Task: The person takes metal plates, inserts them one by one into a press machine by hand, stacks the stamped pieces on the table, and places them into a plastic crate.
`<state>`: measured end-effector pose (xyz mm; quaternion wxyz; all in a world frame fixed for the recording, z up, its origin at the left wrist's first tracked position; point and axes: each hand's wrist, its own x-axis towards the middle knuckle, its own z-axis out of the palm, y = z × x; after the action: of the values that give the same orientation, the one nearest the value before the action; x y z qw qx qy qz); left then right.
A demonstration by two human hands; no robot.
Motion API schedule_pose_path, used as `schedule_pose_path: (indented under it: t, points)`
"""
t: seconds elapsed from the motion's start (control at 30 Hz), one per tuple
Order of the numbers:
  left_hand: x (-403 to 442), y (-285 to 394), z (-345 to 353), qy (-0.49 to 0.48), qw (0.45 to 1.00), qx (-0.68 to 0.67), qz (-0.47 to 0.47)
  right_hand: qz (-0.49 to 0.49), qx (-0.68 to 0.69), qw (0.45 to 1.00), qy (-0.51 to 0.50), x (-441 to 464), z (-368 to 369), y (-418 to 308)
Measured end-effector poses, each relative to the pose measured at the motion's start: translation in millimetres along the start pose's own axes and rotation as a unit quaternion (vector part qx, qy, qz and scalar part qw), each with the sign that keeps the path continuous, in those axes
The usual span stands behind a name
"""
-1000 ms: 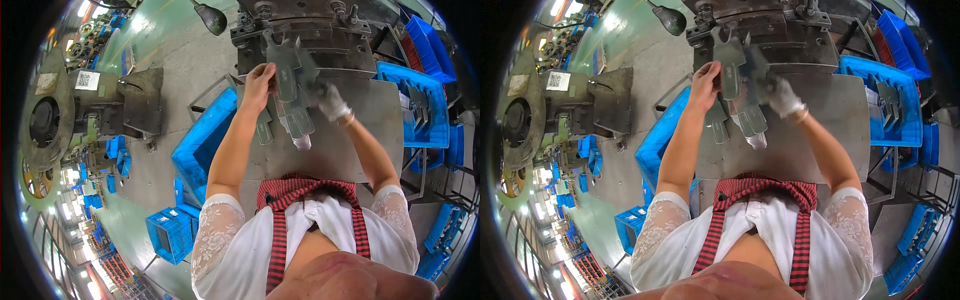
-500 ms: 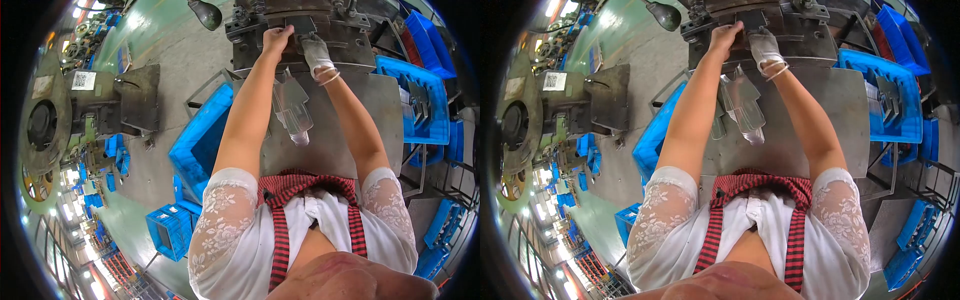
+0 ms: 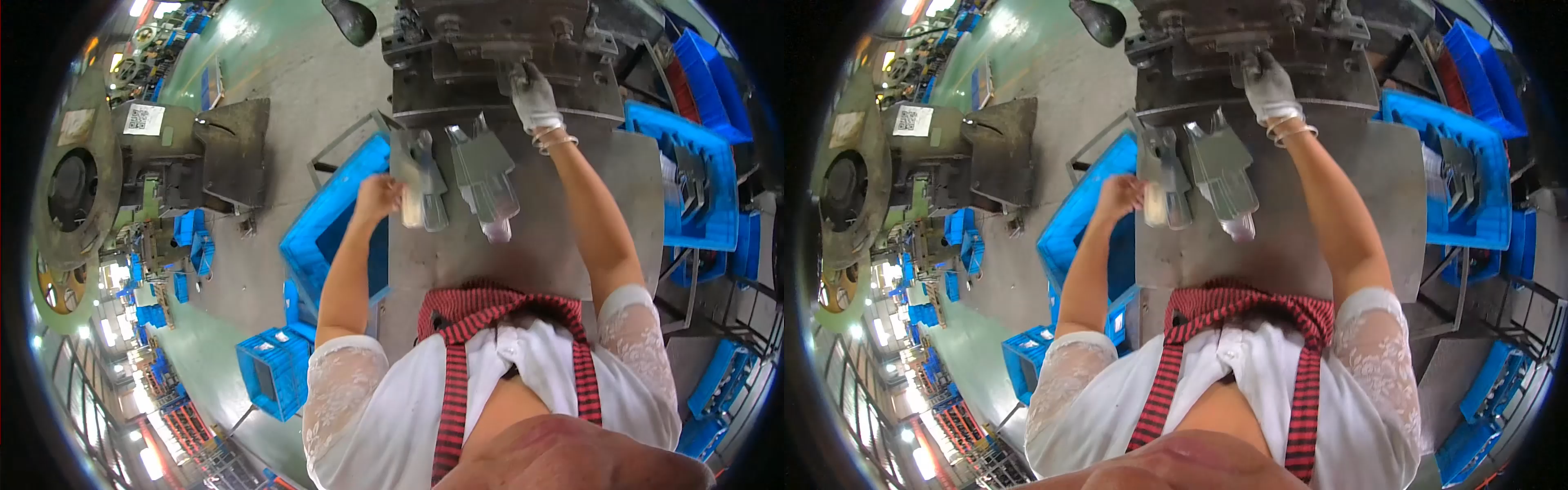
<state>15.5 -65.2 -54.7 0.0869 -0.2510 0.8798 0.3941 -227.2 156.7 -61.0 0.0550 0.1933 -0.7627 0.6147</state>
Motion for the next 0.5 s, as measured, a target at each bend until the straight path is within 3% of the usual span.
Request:
schedule_pose_path:
  t: [0.03,0.13,0.2,0.27,0.37,0.4,0.43,0.5]
  points:
    - [-13,-7,-4,0.014,0.999,-0.04,0.015,-0.019,0.029,0.999,-0.028,-5,3,28]
    - [-19,41,-38,0.012,0.963,-0.268,-0.015,-0.012,0.046,0.998,-0.041,-59,-27,-21]
    - [-12,75,-37,0.017,0.94,-0.341,0.013,0.149,0.217,0.956,-0.129,-102,-36,-19]
    - [4,110,-20,0.0,0.912,-0.408,0.039,0.031,0.01,0.958,-0.286,-138,-51,-16]
    - [50,148,25,-0.078,0.86,-0.497,0.084,0.077,-0.305,0.854,-0.415,-128,-72,-85]
    - [62,161,37,-0.091,0.854,-0.506,0.086,0.037,-0.243,0.905,-0.348,-120,-75,-84]
    - [73,174,44,-0.102,0.848,-0.514,0.086,0.001,-0.224,0.952,-0.209,-110,-66,-45]
    - [92,193,52,-0.085,0.861,-0.496,0.066,0.043,-0.06,0.996,-0.049,-79,-57,-37]
